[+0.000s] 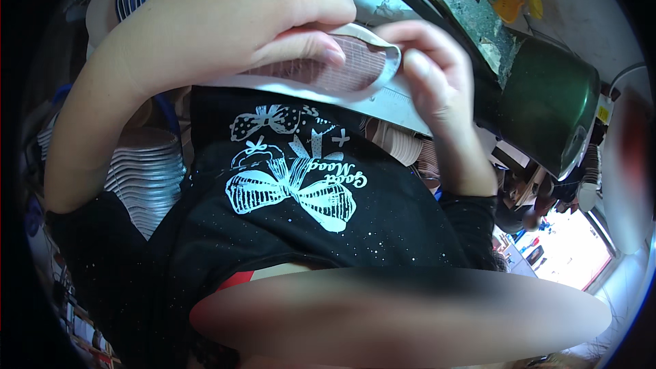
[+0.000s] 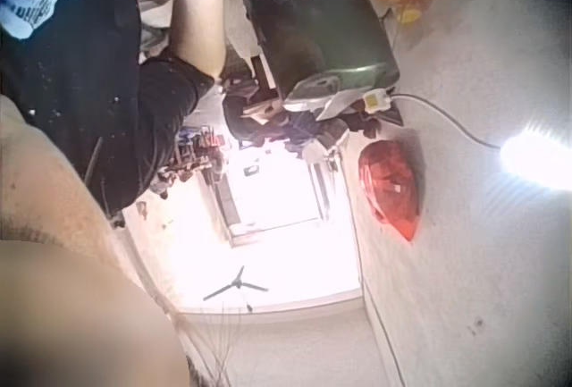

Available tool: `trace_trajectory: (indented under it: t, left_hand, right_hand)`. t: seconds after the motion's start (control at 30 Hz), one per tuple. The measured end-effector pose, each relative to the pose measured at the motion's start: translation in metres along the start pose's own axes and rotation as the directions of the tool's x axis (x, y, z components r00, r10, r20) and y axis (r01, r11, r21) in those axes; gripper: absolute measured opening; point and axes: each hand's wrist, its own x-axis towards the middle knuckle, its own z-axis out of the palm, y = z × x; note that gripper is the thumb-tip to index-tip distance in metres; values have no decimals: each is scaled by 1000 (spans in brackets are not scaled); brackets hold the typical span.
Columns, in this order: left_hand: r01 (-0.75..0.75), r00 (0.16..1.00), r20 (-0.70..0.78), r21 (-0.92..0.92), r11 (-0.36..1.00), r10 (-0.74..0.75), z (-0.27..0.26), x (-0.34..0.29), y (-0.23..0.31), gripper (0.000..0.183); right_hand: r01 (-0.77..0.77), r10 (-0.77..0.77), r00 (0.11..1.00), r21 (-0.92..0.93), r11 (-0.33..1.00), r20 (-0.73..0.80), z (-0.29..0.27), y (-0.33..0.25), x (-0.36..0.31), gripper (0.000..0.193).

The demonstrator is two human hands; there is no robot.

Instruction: Inspecting shoe insoles and applying labels and adhesive to them at a workbench.

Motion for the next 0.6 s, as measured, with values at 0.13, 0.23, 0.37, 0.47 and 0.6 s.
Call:
trace_trajectory:
  t: [0.13,0.23,0.37,0.47,0.6]
  left_hand:
    - [-154,986,88,120,981,144,-7,21,-17,29]
    - [-65,996,75,330,942,42,-33,47,-14,40]
    - [-49,998,45,287,957,38,-56,72,-27,44]
    - [116,953,280,25,993,-119,-60,115,-44,41]
    - [278,891,406,-134,951,-203,-64,135,-59,33]
  right_hand:
    - [-70,37,995,362,930,97,37,40,-2,41]
    - [149,-71,978,426,893,-195,53,44,20,35]
    - [293,-153,943,520,803,-295,60,50,47,38]
    - [361,-166,910,532,766,-379,51,34,55,41]
    - [341,-186,924,497,798,-334,42,32,60,49]
